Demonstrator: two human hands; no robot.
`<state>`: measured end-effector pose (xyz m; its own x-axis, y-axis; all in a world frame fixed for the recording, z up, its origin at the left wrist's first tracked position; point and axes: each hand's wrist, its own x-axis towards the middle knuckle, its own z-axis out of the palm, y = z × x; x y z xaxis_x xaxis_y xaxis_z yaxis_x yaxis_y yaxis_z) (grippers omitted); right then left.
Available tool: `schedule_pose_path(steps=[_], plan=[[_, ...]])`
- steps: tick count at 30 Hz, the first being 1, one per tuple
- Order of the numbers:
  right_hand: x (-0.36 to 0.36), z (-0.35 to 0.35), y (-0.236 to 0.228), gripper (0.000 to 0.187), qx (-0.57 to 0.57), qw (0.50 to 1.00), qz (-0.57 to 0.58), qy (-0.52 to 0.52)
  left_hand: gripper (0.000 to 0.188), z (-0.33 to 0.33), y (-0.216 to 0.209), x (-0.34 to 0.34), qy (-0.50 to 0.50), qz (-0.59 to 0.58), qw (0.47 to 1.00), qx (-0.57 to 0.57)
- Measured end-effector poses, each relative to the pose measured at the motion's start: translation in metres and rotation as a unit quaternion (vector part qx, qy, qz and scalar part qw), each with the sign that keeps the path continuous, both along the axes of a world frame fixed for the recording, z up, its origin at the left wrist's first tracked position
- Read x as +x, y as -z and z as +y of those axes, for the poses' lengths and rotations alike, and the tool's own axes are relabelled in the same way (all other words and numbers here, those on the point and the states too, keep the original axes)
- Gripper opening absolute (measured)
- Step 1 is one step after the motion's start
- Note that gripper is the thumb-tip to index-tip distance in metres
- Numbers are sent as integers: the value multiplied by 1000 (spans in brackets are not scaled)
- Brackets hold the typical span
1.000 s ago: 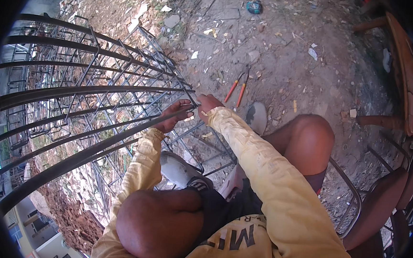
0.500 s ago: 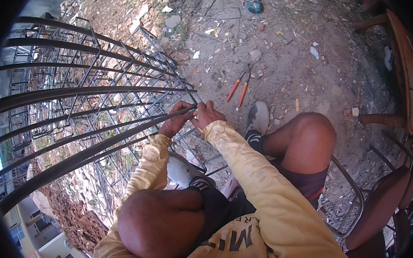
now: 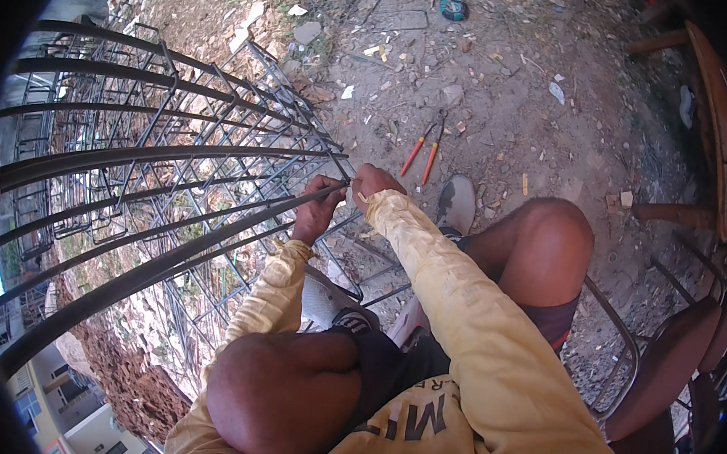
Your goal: The person walks through a construction yard and sits on the ground to tie a rebar cage. They use pliers to twist wire ties around the intersections of the steel bars, securing the structure.
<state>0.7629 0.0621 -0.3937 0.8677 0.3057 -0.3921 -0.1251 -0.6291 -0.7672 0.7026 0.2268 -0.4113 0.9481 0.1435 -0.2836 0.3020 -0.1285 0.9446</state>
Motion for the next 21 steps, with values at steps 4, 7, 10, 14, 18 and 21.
schedule_pose_path(steps=[4,7,10,14,18,21], plan=[[-18,-8,7,25,13,999,24,37,16,-13,-11,2,5,4,995,101],[-32,-10,2,20,17,998,-45,-30,15,-11,-9,1,10,-5,987,162],[-25,-1,-32,18,-32,989,-74,-127,16,1,14,-5,-10,-28,988,155],[15,-3,-31,13,-64,949,-185,-247,15,-2,25,-3,-3,-22,985,171],[38,-2,-26,10,-61,927,-242,-280,16,1,30,-4,-6,-23,989,146],[46,5,-8,16,-63,930,-240,-273,15,4,31,-6,-13,-12,990,141]])
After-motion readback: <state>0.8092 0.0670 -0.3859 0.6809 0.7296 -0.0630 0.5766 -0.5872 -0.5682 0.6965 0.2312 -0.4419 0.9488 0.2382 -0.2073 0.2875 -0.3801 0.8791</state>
